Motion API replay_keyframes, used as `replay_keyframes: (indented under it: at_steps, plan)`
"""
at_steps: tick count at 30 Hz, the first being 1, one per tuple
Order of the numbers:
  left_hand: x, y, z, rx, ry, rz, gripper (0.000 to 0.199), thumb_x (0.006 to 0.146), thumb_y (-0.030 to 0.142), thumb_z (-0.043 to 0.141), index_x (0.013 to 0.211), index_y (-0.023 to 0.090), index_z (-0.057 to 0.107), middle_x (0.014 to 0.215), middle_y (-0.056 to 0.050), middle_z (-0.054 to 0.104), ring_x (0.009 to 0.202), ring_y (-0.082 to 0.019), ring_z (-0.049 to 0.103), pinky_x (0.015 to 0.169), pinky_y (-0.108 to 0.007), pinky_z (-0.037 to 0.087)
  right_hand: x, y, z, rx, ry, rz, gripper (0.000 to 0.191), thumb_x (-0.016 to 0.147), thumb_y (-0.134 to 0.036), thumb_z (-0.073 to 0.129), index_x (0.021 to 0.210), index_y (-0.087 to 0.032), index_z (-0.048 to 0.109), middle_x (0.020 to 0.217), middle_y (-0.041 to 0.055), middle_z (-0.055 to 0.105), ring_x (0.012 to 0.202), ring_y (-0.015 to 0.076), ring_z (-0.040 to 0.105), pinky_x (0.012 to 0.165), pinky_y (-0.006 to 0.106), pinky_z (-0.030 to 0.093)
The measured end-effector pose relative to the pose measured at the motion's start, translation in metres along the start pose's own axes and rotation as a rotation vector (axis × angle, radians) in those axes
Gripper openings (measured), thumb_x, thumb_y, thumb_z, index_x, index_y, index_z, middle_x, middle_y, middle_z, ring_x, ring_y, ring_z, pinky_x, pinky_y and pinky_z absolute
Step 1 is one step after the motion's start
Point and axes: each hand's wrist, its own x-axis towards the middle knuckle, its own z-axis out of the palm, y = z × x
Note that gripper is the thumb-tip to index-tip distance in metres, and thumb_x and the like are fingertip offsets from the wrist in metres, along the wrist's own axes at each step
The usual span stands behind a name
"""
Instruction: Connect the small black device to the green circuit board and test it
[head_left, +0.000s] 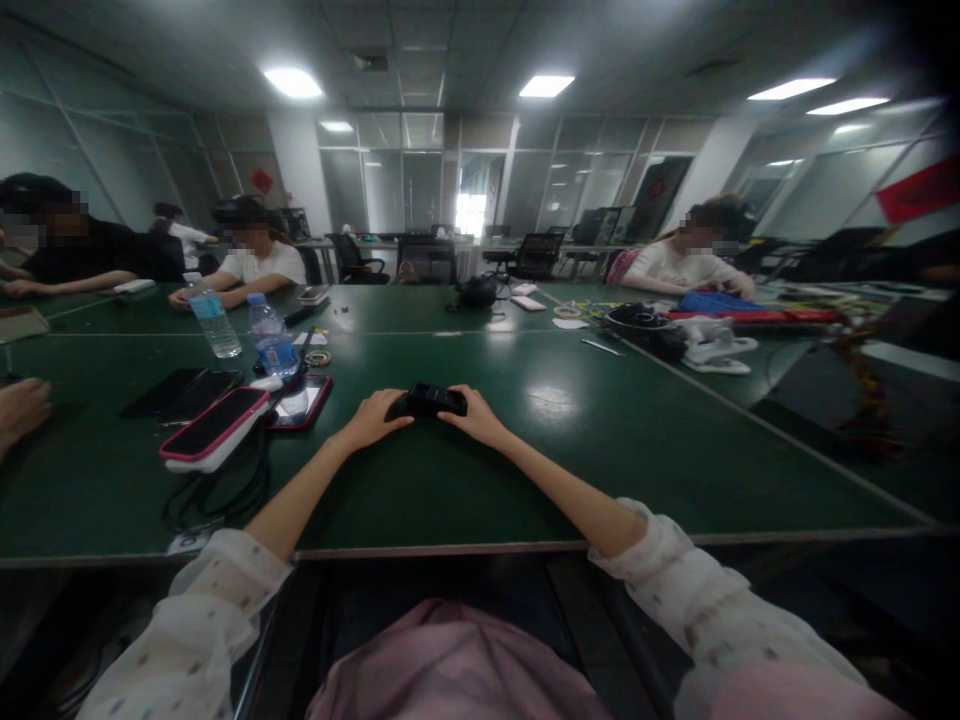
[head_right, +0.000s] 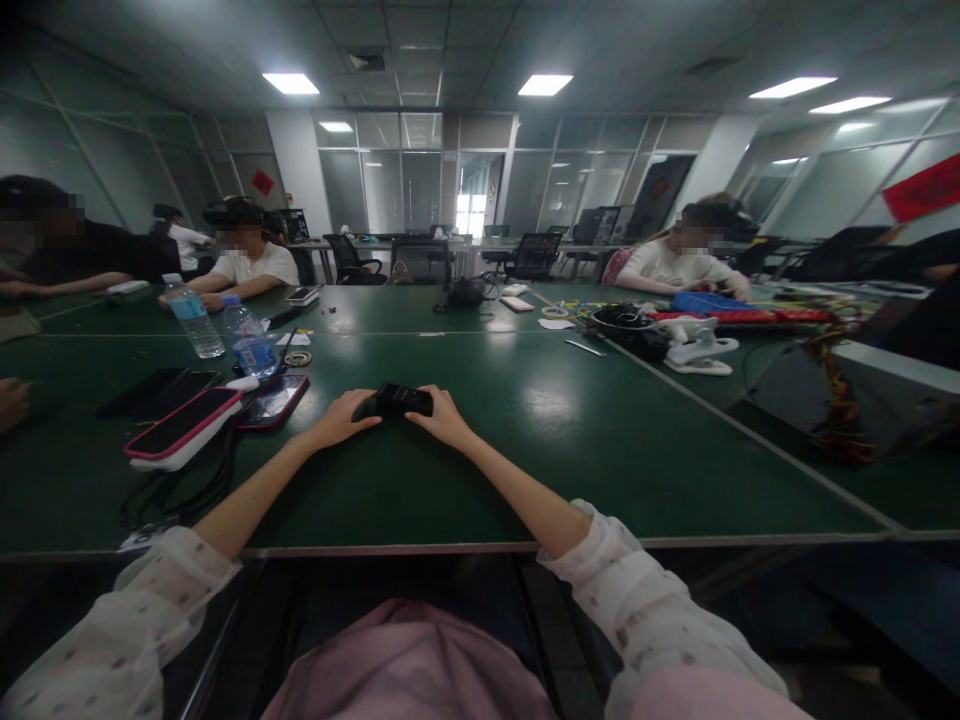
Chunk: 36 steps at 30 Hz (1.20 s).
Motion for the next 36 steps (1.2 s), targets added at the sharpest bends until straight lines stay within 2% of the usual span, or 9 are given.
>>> replay_keyframes:
  at_steps: [5, 7, 10, 15, 21, 26, 36]
  plan:
    - [-0.002, -0.001, 0.000, 0.037, -0.008, 0.016, 0.061, 0.084, 0.058, 0.048, 0.133, 0.023, 0.044, 0.137, -0.010, 0.048, 0.127, -0.027, 0.042, 0.104, -0.046, 0.035, 0.005, -0.007, -0.010, 0.071, 0.229, 0.008, 0.050, 0.077, -0.047, 0.065, 0.116, -0.021, 0.049, 0.109, 0.0089, 0.058, 0.101, 0.0250, 0.055, 0.090, 0.042, 0.044]
    - [-0.002, -0.001, 0.000, 0.041, -0.014, 0.027, 0.059, 0.085, 0.058, 0.045, 0.134, 0.024, 0.043, 0.138, -0.009, 0.047, 0.128, -0.027, 0.041, 0.104, -0.046, 0.034, 0.007, -0.004, -0.015, 0.055, 0.325, 0.034, 0.052, 0.077, -0.048, 0.064, 0.118, -0.020, 0.048, 0.110, 0.0101, 0.057, 0.101, 0.0262, 0.054, 0.090, 0.043, 0.045]
    - [-0.002, -0.002, 0.000, 0.048, -0.029, 0.025, 0.059, 0.086, 0.058, 0.042, 0.134, 0.024, 0.044, 0.138, -0.009, 0.047, 0.128, -0.026, 0.041, 0.104, -0.046, 0.034, 0.010, 0.010, -0.018, -0.040, 0.389, 0.084, 0.053, 0.075, -0.045, 0.067, 0.115, -0.017, 0.049, 0.109, 0.0130, 0.056, 0.103, 0.0294, 0.051, 0.090, 0.045, 0.044]
    - [-0.001, -0.006, 0.003, 0.075, -0.063, 0.012, 0.061, 0.087, 0.061, 0.037, 0.134, 0.023, 0.044, 0.141, -0.010, 0.045, 0.130, -0.027, 0.040, 0.105, -0.046, 0.034, 0.011, 0.030, -0.016, -0.132, 0.342, 0.206, 0.050, 0.073, -0.041, 0.067, 0.113, -0.015, 0.051, 0.106, 0.0140, 0.058, 0.102, 0.0305, 0.051, 0.087, 0.045, 0.044]
    - [0.000, -0.006, 0.004, 0.147, -0.109, -0.003, 0.060, 0.089, 0.062, 0.032, 0.133, 0.025, 0.046, 0.142, -0.008, 0.044, 0.130, -0.026, 0.039, 0.106, -0.046, 0.033, 0.010, 0.031, -0.013, -0.308, 0.235, 0.324, 0.047, 0.073, -0.036, 0.067, 0.113, -0.016, 0.052, 0.109, 0.0127, 0.060, 0.105, 0.0311, 0.051, 0.087, 0.043, 0.043]
    - [-0.001, -0.006, 0.004, 0.150, -0.112, 0.001, 0.060, 0.089, 0.062, 0.030, 0.133, 0.026, 0.046, 0.142, -0.008, 0.044, 0.131, -0.026, 0.039, 0.106, -0.046, 0.033, 0.009, 0.027, -0.013, -0.341, 0.223, 0.325, 0.055, 0.072, -0.039, 0.069, 0.118, -0.016, 0.049, 0.116, 0.0147, 0.058, 0.110, 0.0333, 0.048, 0.088, 0.045, 0.042]
    - [0.000, -0.008, 0.005, 0.143, -0.110, 0.004, 0.062, 0.088, 0.063, 0.030, 0.134, 0.025, 0.045, 0.142, -0.008, 0.044, 0.131, -0.026, 0.039, 0.106, -0.046, 0.032, 0.009, 0.027, -0.014, -0.307, 0.266, 0.294, 0.052, 0.072, -0.039, 0.068, 0.115, -0.016, 0.050, 0.115, 0.0145, 0.057, 0.108, 0.0330, 0.048, 0.088, 0.047, 0.042]
